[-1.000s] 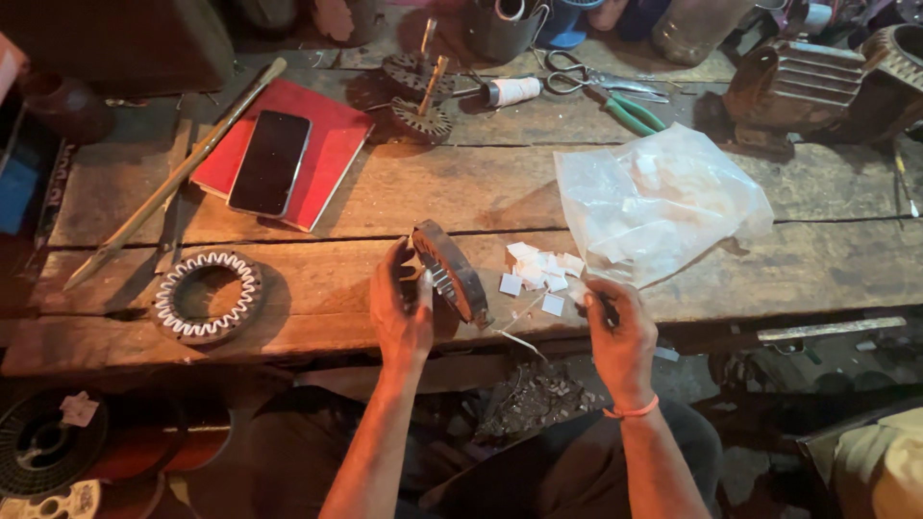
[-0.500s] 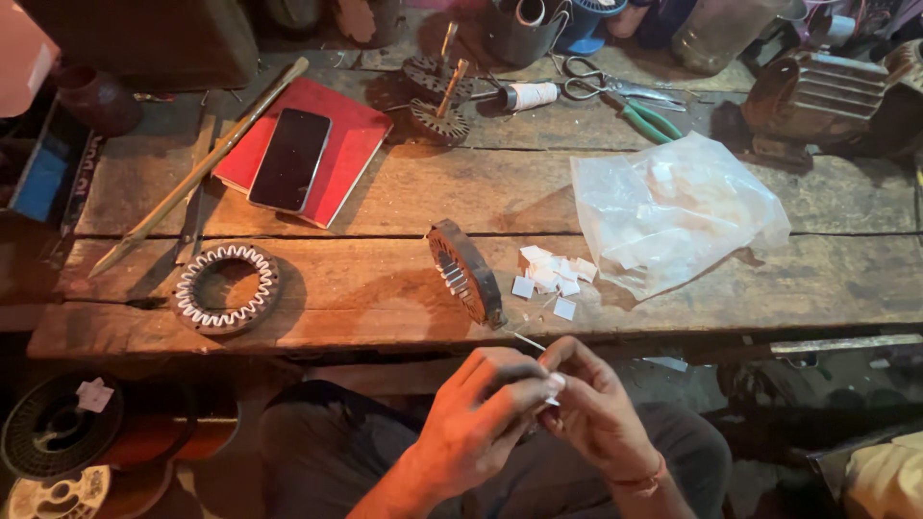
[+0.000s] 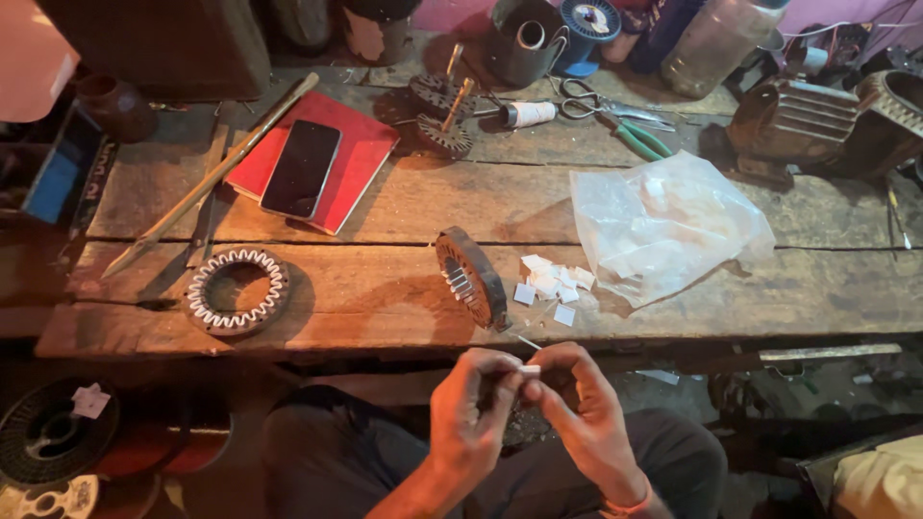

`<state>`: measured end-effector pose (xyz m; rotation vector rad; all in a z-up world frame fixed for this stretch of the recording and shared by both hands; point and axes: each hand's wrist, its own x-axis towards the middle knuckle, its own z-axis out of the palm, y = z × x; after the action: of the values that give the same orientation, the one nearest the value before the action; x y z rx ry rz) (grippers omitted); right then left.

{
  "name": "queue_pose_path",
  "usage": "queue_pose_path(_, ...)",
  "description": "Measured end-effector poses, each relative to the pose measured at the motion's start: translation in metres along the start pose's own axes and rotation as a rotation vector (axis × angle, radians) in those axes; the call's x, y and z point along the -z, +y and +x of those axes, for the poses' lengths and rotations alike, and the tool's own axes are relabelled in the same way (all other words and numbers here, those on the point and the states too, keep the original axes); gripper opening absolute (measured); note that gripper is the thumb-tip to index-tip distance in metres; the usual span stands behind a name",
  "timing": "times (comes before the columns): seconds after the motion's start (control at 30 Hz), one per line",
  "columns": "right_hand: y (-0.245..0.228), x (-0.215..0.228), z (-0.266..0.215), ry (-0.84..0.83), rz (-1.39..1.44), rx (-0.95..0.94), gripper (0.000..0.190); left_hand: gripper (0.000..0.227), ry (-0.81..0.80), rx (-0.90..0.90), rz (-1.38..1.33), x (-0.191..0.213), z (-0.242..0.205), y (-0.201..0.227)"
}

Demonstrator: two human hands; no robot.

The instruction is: The person inserts small white rectangular pieces into the slots of a circular metal stator component. They handle the pieces one at a time, placing them into the slots and adjusting them with their fingers.

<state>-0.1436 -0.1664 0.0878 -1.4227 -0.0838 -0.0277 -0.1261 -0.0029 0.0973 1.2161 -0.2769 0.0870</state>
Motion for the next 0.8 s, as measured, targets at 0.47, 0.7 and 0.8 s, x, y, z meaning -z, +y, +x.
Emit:
queue_pose_path(0.47, -0.023, -0.024, 0.003, 0.065, -0.222, 0.117, 0.028, 0.024, -0.041, -0.488, 0.516, 0.028, -0.002, 0.027)
queue_pose_path(0.7, 0.001, -0.022, 0.008, 0.046, -0.321, 0.075, 0.019, 0.025, -0.036, -0.421, 0.361, 0.030, 0.000, 0.010)
queue_pose_path(0.8, 0.007, -0.024, 0.014, 0.059, -0.357, 0.157, 0.021, 0.034, -0.102, -0.235, 0.354, 0.035, 0.004, 0.016)
